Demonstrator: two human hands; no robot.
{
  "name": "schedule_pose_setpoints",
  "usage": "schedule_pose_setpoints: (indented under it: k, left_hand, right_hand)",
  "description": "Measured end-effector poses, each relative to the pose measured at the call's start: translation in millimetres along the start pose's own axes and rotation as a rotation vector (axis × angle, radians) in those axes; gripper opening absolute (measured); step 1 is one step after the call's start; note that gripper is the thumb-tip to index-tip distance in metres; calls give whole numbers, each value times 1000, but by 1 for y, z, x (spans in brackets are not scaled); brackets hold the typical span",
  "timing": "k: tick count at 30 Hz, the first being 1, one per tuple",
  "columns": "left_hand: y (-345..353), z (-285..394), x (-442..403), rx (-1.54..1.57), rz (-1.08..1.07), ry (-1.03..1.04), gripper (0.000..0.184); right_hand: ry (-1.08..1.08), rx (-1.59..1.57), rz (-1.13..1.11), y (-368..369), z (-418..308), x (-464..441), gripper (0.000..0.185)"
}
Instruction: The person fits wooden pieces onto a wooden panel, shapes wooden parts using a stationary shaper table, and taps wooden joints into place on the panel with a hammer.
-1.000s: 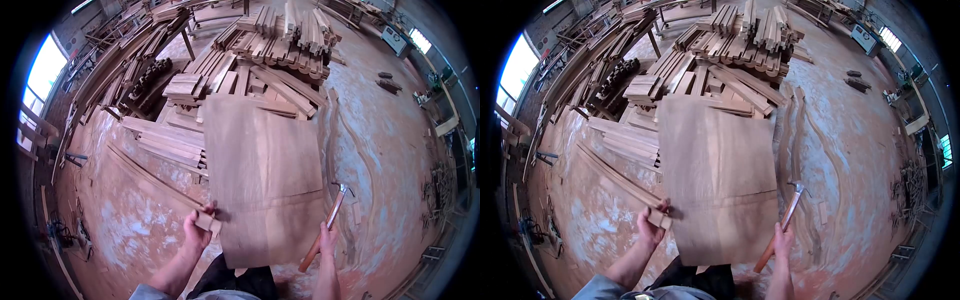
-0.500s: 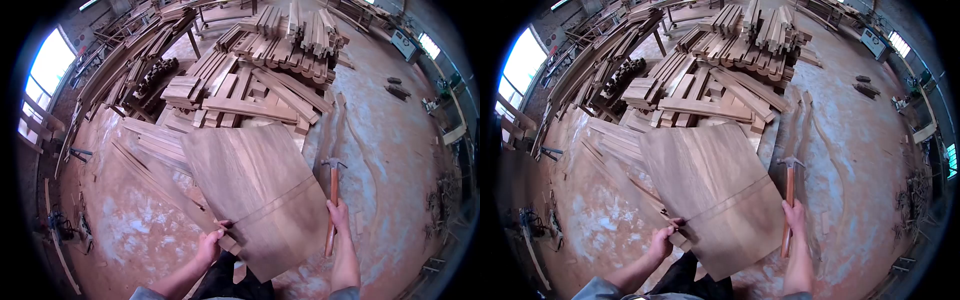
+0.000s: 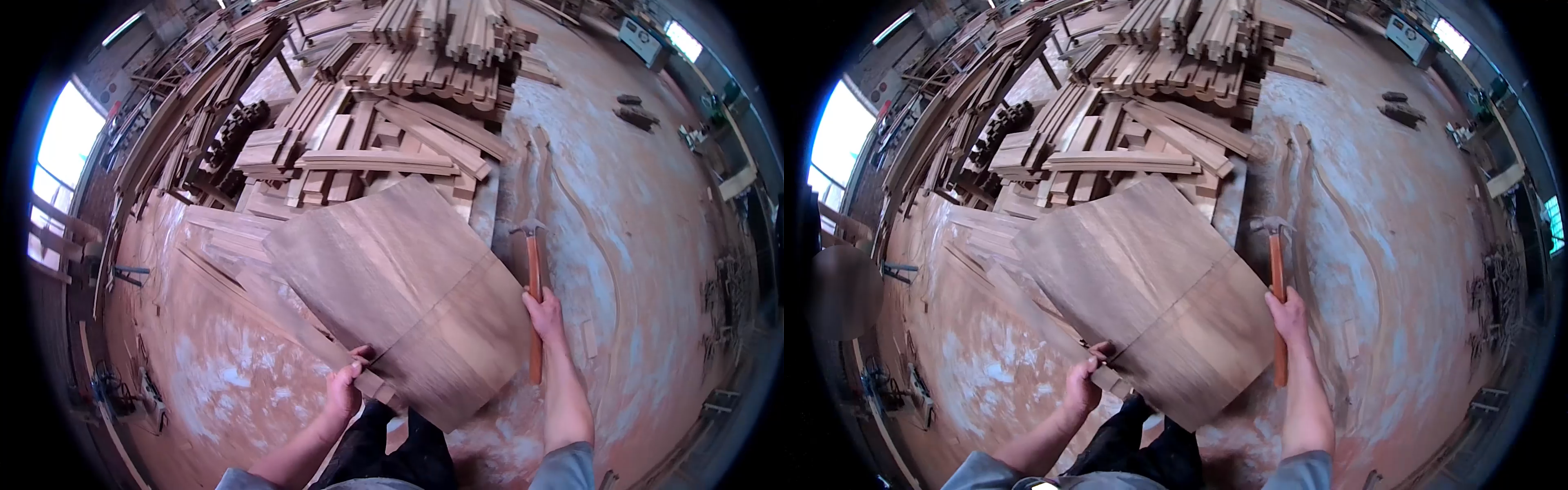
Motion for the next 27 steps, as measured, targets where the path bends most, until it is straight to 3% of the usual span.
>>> schedule_pose_setpoints:
  k: [2,6,8,9,11,14,16,17,18,20,21,22,24,26,27]
  left_hand:
    - [-8,-5,-3,-24,-1,-7,27]
    - [-43,-8,4,-137,-8,-51,48]
    - [-32,37,28,-373,-7,-4,57]
    - [-45,44,27,-432,-45,29,55]
    - [-67,56,28,-490,-76,32,51]
    - [-76,80,23,-669,-140,11,42]
    - [-68,76,19,-775,-397,-40,40]
    - [-61,74,19,-775,-489,43,36]
    - [-88,53,-9,-821,-671,35,36]
    - [-84,44,0,-855,-791,4,35]
    - [-91,32,-8,-783,-880,73,36]
    - [-79,43,25,-913,-819,-23,32]
    - [-74,44,56,-1059,-1177,14,39]
    - [-74,21,63,-1039,-1294,-96,23]
    - [-81,2,40,-1149,-1529,110,20]
  right_hand:
    - [-68,12,70,-7,2,3,34]
    - [32,-65,227,-54,-14,44,32]
    - [-40,-100,331,-88,-58,93,22]
    - [146,-567,226,-79,-44,117,17]
    - [376,-646,143,-76,-27,176,19]
    - [533,-664,400,-67,-20,288,20]
    - [628,-669,569,-47,-5,376,26]
    - [645,-600,656,-41,-6,422,26]
    - [668,-526,735,-36,-9,468,27]
    - [575,-389,897,-26,-22,551,27]
    - [715,-329,920,-24,-33,596,27]
    - [797,-147,990,-47,-81,633,28]
    - [701,-27,1194,-58,-123,709,33]
    - [839,116,1165,-53,-139,780,37]
    - [923,69,1154,-42,-137,813,37]
Point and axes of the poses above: each hand's wrist, its own x-axis away from the middle knuckle, its own y-axis out of the palm, z = x × y, the point moved 9 cm from there along -x, towards the middle knuckle
